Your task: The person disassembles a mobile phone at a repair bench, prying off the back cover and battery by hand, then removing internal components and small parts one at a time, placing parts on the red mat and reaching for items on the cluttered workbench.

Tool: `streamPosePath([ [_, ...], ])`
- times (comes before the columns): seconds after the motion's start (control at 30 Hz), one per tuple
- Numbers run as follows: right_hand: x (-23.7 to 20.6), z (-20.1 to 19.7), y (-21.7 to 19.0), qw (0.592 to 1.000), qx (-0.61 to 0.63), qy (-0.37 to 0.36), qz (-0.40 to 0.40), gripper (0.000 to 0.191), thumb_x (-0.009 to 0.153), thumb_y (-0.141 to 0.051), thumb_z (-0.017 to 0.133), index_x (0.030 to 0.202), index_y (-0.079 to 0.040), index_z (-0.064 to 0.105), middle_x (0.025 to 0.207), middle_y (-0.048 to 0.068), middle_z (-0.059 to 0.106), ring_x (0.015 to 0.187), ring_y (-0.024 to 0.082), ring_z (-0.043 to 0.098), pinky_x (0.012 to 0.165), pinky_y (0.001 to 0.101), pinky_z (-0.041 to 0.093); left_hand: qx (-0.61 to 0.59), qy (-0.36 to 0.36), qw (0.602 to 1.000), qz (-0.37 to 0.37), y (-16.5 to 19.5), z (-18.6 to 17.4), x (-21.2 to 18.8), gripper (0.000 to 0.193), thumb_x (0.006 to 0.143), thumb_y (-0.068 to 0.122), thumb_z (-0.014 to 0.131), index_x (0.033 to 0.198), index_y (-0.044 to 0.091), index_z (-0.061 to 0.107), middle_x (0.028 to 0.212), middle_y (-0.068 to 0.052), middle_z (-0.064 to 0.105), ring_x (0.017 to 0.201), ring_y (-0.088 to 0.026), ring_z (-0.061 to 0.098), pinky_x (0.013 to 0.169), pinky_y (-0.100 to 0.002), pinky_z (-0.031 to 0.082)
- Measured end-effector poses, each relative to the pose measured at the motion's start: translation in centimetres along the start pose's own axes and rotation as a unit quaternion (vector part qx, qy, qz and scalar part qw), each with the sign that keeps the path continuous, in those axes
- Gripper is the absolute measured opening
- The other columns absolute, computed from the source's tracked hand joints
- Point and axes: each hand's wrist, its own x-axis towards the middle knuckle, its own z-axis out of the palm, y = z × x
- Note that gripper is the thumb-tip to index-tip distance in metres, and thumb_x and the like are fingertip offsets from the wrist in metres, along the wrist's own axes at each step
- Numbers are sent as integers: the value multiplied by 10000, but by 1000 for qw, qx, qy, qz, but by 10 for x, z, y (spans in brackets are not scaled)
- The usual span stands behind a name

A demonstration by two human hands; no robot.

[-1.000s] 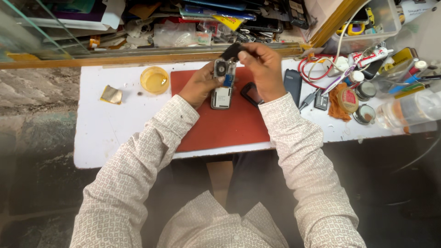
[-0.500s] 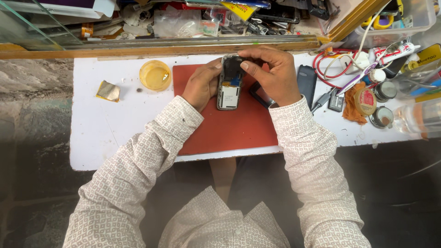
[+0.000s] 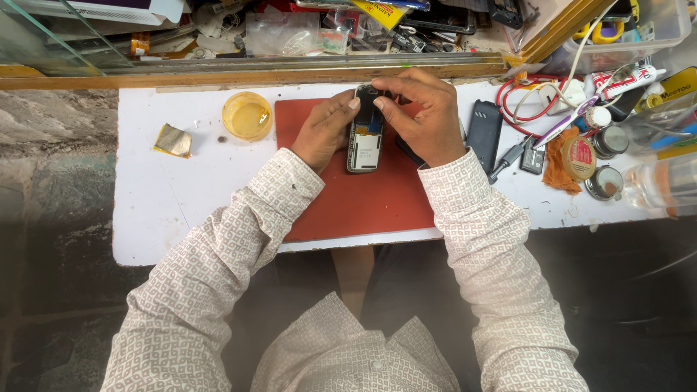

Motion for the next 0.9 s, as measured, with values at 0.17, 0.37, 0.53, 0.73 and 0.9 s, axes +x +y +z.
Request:
streamPosePath([
  [0.17, -3, 4, 1, 1000, -2, 5, 5, 282, 930, 0, 797, 1205, -52, 757, 984, 49, 677, 882, 128, 652, 765, 248, 557, -7, 6, 1000, 0, 0, 1, -1, 464, 1075, 337, 517, 1401, 8, 536, 1165, -57, 661, 1004, -123, 674, 851, -294, 600],
  [0.37, -5, 10, 3, 1000, -16, 19, 2, 274, 934, -18, 798, 1200, -65, 754, 989, 37, 648, 884, 121, 629, 758, 249, 544, 6, 15, 1000, 3, -1, 0, 0, 442, 1075, 320, 523, 1384, 6, 555, 1128, -44, 665, 968, -112, 664, 816, -287, 590],
  [0.53, -6, 13, 1, 999, -27, 34, -11, 266, 939, -16, 804, 1196, -58, 748, 1053, 30, 615, 911, 129, 627, 773, 245, 554, 86, 0, 993, 78, -8, -2, 4, 342, 1107, 222, 540, 1350, -13, 597, 1134, -40, 686, 1012, -86, 633, 913, -260, 545],
  [0.73, -6, 13, 6, 999, -5, 48, 25, 257, 925, -49, 843, 1155, -45, 728, 1118, 39, 535, 906, 101, 618, 762, 212, 593, 104, 23, 992, 73, -9, -3, 5, 279, 1097, 163, 515, 1296, -14, 600, 1094, -36, 700, 982, -83, 642, 894, -262, 555],
  [0.9, -8, 16, 16, 960, 220, 36, 167, 288, 945, -63, 802, 1199, -18, 672, 1006, 22, 692, 863, 60, 650, 764, 208, 589, 147, 32, 985, 84, -6, 2, 2, 264, 1103, 150, 501, 1281, -17, 601, 1087, -46, 699, 975, -82, 631, 882, -258, 554],
])
